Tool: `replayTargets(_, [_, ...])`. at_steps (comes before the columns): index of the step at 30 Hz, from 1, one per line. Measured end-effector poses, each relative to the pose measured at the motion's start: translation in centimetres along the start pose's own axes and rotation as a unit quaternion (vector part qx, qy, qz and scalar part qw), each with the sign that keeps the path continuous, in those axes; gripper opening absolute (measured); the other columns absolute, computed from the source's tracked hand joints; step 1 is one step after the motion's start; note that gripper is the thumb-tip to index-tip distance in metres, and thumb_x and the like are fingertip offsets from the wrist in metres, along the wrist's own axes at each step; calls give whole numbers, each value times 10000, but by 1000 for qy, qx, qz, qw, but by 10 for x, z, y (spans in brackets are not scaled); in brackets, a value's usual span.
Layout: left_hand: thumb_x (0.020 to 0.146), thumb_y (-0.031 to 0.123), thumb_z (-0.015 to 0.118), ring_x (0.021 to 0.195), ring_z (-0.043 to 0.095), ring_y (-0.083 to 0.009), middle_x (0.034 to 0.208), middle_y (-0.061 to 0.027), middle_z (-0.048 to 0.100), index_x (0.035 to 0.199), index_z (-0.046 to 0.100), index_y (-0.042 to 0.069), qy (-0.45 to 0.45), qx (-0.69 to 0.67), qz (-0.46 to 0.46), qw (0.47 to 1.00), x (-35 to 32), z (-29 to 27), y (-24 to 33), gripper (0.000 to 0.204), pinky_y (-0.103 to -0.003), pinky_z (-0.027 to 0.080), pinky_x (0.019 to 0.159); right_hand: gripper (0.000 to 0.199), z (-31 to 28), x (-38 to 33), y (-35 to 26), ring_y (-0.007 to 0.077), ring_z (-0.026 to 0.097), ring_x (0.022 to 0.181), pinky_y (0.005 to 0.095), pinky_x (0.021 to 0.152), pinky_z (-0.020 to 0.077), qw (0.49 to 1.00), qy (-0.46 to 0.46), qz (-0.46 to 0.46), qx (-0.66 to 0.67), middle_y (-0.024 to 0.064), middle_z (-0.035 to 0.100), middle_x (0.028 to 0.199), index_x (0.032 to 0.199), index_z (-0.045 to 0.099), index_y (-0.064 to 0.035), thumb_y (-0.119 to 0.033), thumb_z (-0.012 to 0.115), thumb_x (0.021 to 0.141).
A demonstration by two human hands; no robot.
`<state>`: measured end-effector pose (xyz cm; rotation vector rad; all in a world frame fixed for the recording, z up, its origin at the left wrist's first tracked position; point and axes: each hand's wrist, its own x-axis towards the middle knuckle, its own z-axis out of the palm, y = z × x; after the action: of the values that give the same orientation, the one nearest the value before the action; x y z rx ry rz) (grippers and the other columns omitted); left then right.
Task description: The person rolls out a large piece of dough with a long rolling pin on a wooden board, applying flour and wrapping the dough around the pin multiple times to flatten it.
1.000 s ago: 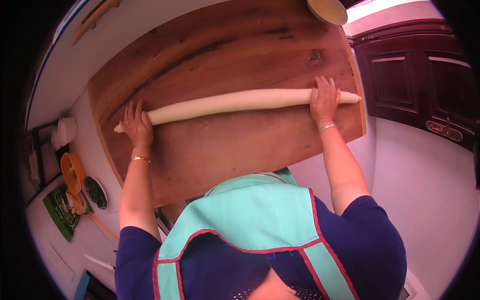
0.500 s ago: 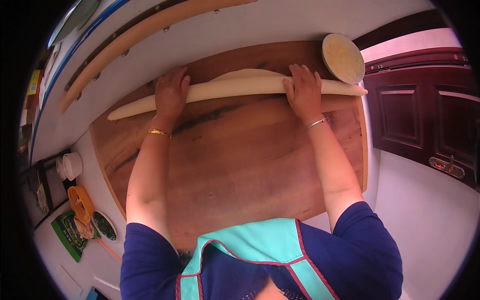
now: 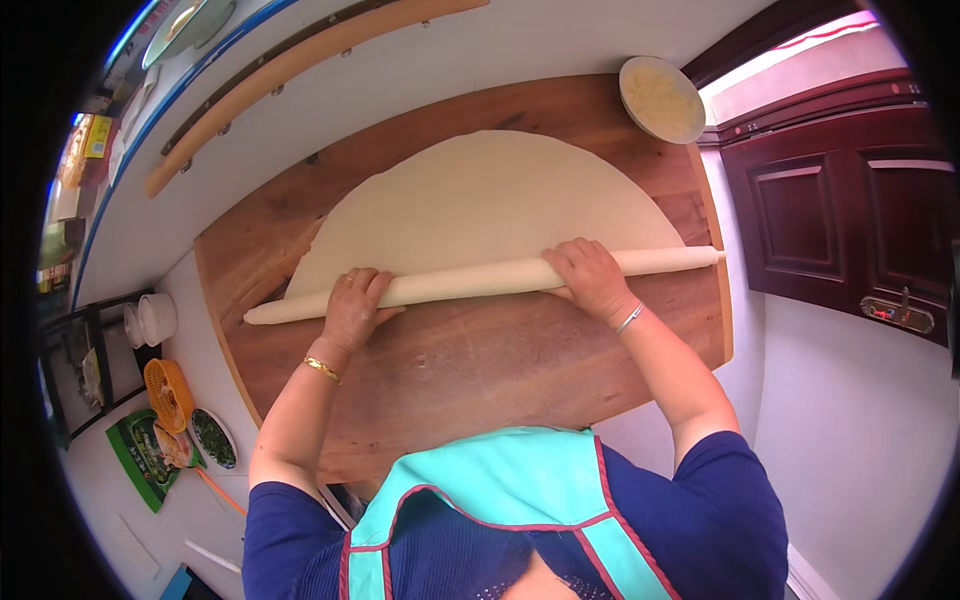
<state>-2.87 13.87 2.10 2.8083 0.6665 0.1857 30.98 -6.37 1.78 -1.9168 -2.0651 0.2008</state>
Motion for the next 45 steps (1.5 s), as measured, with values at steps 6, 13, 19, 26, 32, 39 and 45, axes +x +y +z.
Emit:
replayTargets(6, [697,310,790,960,577,-312,997,-101,589,1028,604,87,14,-18,98,995,62,13,-7,440,-412,477,831,470,-8,-10,27,258,569,908,384,787,463,998,53,40,-20,68,590,943,1084,603,-98,-294,780,695])
replayTargets(13, [724,297,779,931,565,-329,959,-116,570,1016,592,89,32,31,107,993,73,-27,-46,404,-427,477,806,465,-2,-2,-22,295,584,900,398,795,482,992,114,39,34,99,620,927,1072,615,-72,-277,807,701])
replayTargets(19, [821,283,706,1183,508,-313,1201,-125,572,1160,573,90,65,13,7,998,12,-8,10,412,-473,410,990,723,21,-61,-91,336,373,1341,521,1112,261,991,25,117,-53,142,470,1383,1406,436,-105,-483,657,831])
replayTargets(26, [801,185,696,1202,517,-281,1235,-81,581,1166,577,99,-52,-22,38,998,-109,-14,29,393,-465,398,1030,517,3,-136,-171,304,533,1147,411,951,437,992,6,106,61,123,562,1229,1238,535,-85,-150,732,764])
replayTargets(32, [686,120,754,1039,577,-300,1055,-87,603,1002,607,93,-173,-24,44,984,-118,-26,24,349,-419,462,914,465,16,-150,-170,311,560,977,414,825,486,986,-46,121,107,116,575,985,1104,585,-83,-114,758,673])
replayTargets(39, [667,20,648,984,588,-363,1030,-144,610,980,618,86,-101,-67,71,990,-36,-28,-4,321,-454,497,815,401,-4,-87,-92,346,597,1007,419,867,502,975,-76,157,140,142,602,1058,1077,603,-60,-89,724,695])
replayTargets(45, [658,-16,645,1016,598,-365,1059,-152,641,1090,620,87,-12,-18,-52,998,124,-52,-20,444,-441,487,859,447,-62,39,29,327,589,1032,422,877,475,992,70,99,37,139,622,1053,1147,604,-100,-83,724,717])
